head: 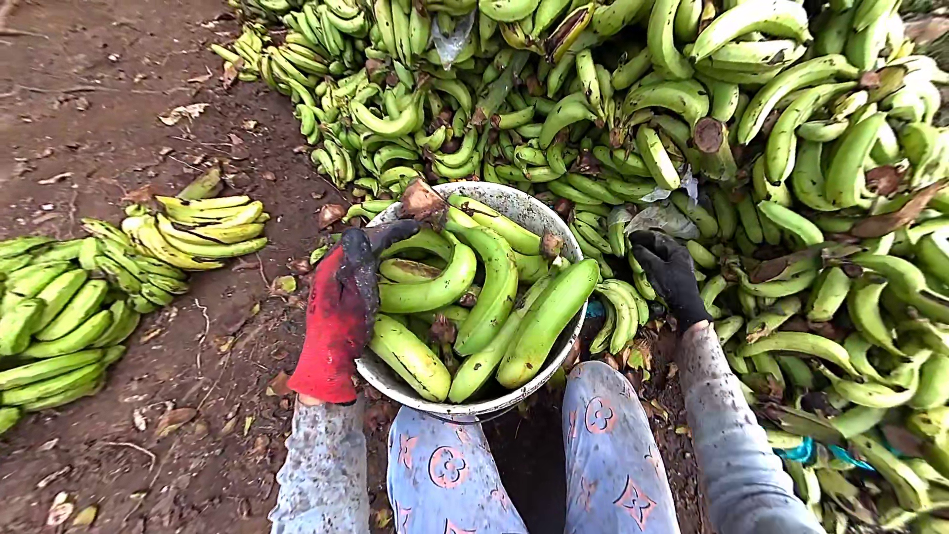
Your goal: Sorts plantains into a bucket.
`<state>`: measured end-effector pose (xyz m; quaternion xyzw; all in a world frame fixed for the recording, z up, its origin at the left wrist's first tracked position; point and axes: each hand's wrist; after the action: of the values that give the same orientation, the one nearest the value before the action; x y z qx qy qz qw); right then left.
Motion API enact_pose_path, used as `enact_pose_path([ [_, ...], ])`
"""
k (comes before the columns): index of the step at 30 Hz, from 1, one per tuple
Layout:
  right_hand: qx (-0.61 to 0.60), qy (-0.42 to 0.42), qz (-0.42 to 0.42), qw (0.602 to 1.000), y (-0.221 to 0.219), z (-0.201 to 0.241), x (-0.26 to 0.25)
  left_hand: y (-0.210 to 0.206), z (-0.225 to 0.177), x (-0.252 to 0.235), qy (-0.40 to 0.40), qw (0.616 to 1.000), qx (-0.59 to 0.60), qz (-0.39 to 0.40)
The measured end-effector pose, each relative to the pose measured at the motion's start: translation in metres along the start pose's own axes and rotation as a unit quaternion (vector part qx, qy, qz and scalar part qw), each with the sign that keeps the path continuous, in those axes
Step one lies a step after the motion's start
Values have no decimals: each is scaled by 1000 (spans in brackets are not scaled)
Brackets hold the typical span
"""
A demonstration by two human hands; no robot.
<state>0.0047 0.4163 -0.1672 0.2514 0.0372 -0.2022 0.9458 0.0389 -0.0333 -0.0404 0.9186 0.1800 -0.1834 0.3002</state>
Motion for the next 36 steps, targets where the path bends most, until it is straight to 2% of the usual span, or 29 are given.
enact_pose_path([
  [1,111,-71,24,991,-24,-47,-6,0,-3,0,-1,1000,-12,0],
  [2,219,-136,64,964,-47,-82,-6,1,-5,0,-4,1000,-18,5],
  [4,368,-234,100,894,-83,-115,12,1,-7,-3,-28,999,-26,13],
  [5,391,-254,83,881,-94,-117,22,1,-7,-2,-32,999,-28,13],
  [7,366,-284,55,885,-99,-109,33,2,-9,1,-22,999,-33,11],
  [9,305,-317,63,896,-88,-113,38,4,-9,5,-23,999,-35,22],
  [12,149,-323,-3,934,-63,-122,44,1,-10,2,-42,998,-43,11],
  [14,64,-276,-77,956,-38,-95,45,-1,-12,-1,-53,998,-42,9],
  [17,12,-143,-159,977,1,-19,30,-3,-11,-2,-68,997,-23,3],
  [19,4,11,-204,979,23,46,11,-1,-12,0,-62,997,36,-2],
  [21,2,194,-245,950,39,111,-6,0,-11,0,-70,993,95,5],
  [23,8,357,-230,905,48,172,-9,0,-9,0,-68,990,126,-1],
  [26,2,506,-83,859,32,243,14,0,1,-3,-63,982,175,-37],
  [29,91,544,99,829,-40,258,37,10,5,-15,-73,957,273,-62],
  [31,90,541,183,816,-70,251,43,15,-6,-19,-56,964,257,-35],
  [32,15,520,210,828,-68,250,41,15,-17,-19,-53,975,214,-6],
  [34,-216,423,230,849,-41,238,35,6,-37,-17,-42,994,75,65],
  [35,-278,365,208,864,-25,220,33,-1,-43,-17,-34,995,20,86],
  [36,-288,313,166,890,-12,192,27,-8,-46,-16,-23,996,-4,84],
])
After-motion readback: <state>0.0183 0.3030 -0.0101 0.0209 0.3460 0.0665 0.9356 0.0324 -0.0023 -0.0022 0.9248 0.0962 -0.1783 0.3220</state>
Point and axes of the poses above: each hand's wrist, its own x-axis away from the middle knuckle, its own y-axis out of the back of the hand, z = x × y, and after that the axes turned 13 degrees about -z, right-handed
